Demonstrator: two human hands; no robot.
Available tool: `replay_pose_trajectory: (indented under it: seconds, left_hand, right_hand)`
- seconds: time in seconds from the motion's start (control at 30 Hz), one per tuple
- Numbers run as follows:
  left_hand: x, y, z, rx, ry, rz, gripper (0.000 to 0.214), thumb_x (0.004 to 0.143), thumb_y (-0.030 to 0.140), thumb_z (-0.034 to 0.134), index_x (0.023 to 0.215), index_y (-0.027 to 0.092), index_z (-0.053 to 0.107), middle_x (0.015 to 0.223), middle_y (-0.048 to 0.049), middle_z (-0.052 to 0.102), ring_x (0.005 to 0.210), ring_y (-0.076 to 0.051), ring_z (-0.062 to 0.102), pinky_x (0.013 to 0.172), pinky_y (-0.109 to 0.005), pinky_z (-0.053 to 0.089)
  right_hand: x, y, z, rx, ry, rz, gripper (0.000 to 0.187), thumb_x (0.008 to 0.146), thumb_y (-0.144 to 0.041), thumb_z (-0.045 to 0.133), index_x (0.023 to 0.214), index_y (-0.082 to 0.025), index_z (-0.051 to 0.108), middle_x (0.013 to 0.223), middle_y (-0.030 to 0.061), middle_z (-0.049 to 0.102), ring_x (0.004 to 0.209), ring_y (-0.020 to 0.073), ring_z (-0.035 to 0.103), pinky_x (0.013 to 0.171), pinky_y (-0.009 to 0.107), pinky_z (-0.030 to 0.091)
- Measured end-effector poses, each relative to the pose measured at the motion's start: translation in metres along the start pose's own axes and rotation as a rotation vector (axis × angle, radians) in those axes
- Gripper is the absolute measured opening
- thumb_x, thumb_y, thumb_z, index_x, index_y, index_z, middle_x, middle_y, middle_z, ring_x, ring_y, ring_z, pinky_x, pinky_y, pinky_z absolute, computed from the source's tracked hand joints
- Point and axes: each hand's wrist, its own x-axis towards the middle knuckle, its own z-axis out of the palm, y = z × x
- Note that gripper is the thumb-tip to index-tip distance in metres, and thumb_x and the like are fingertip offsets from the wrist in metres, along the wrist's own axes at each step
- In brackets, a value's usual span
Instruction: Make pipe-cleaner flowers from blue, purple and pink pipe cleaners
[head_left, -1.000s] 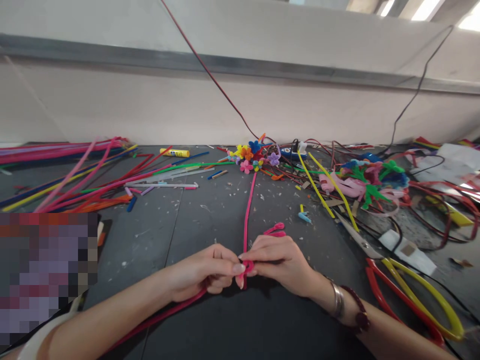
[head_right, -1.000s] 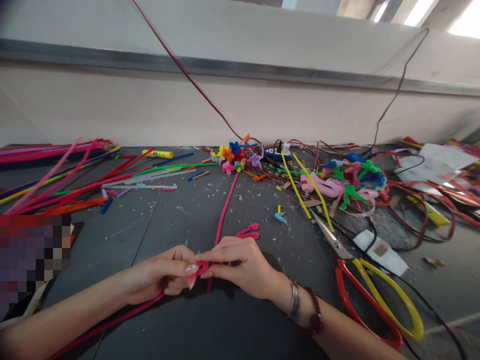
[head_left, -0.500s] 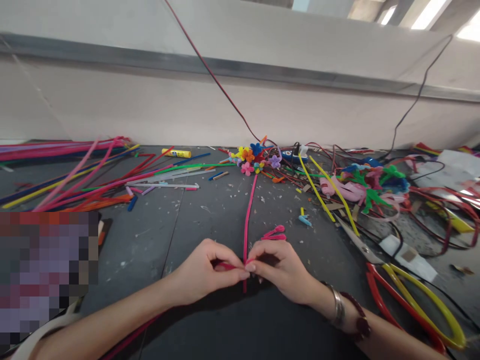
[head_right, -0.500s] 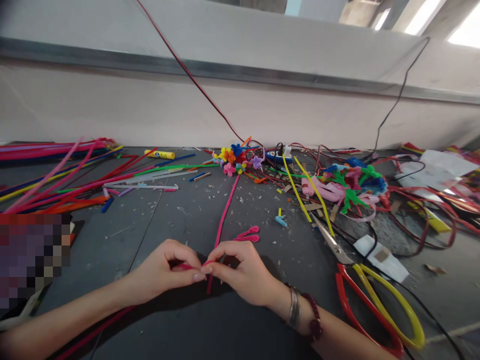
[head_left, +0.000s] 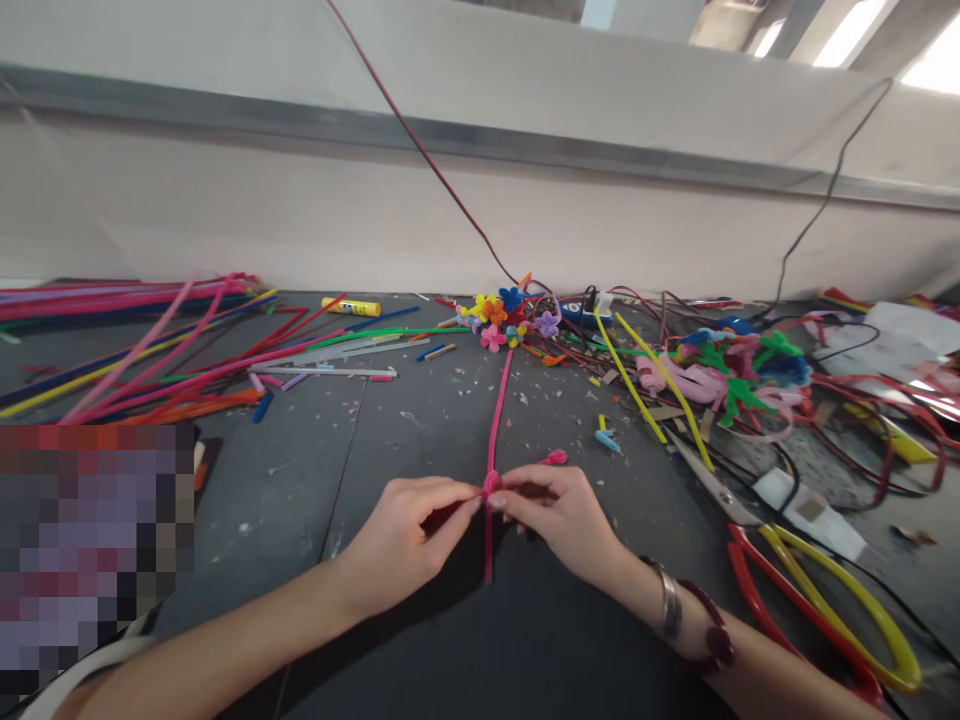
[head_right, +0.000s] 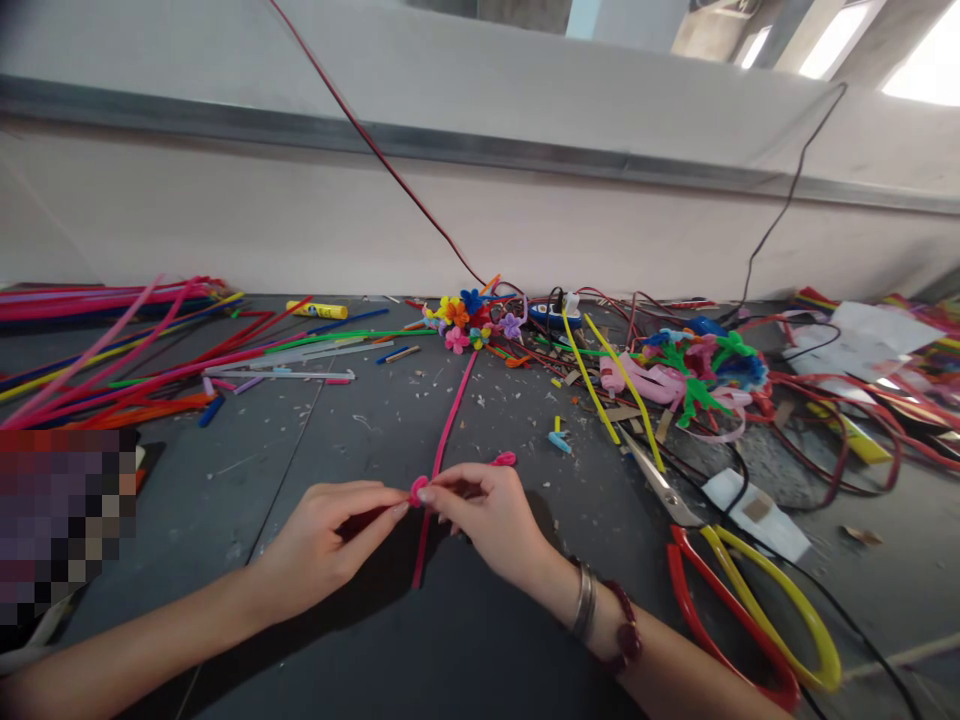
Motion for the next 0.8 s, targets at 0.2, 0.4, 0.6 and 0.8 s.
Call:
replay_pose_trajectory:
  seconds: [0.2,0.4,0.6,0.8]
  left_hand:
    - [-0.0014,0.0003,0.0030,0.021,0.005,0.036,0.024,0.086,0.021,0.042,0.086,0.017,0.066,0.074,-0.0046,0.067,0.062,-0.014,0.058,0.059,-0.023,0.043]
    - [-0.0028,-0.0034,0.0033,0.110,-0.033,0.087,0.022,0.085,0.019,0.042,0.084,0.016,0.064,0.069,-0.0040,0.063,0.060,-0.014,0.056,0.057,-0.023,0.043]
    - [-0.0023,-0.0094,0.0028,0.121,0.099,0.123,0.022,0.085,0.018,0.049,0.104,0.018,0.058,0.083,-0.0037,0.061,0.071,-0.013,0.056,0.067,-0.022,0.043]
    - [0.0015,-0.0046,-0.0019,0.026,0.037,0.122,0.023,0.084,0.019,0.050,0.105,0.019,0.061,0.086,-0.0040,0.059,0.071,-0.012,0.055,0.065,-0.021,0.044]
  right_hand:
    - [-0.0031,0.0014,0.0024,-0.266,0.027,-0.222,0.012,0.077,-0.027,0.060,0.073,-0.017,0.067,0.061,0.0001,0.061,0.050,0.0090,0.051,0.048,0.020,0.041]
    - [-0.0031,0.0020,0.0022,-0.387,0.021,-0.375,0.010,0.082,-0.020,0.053,0.077,-0.017,0.061,0.071,0.0011,0.058,0.063,0.0105,0.053,0.057,0.022,0.042]
    - [-0.0052,-0.0003,0.0002,-0.506,-0.089,-0.373,0.014,0.088,-0.015,0.038,0.078,-0.018,0.047,0.072,0.0003,0.047,0.064,0.0109,0.046,0.060,0.023,0.039]
    - [-0.0054,-0.0058,-0.0067,-0.528,-0.240,-0.375,0.016,0.089,-0.013,0.033,0.078,-0.018,0.043,0.075,0.0007,0.046,0.068,0.0115,0.043,0.064,0.023,0.038]
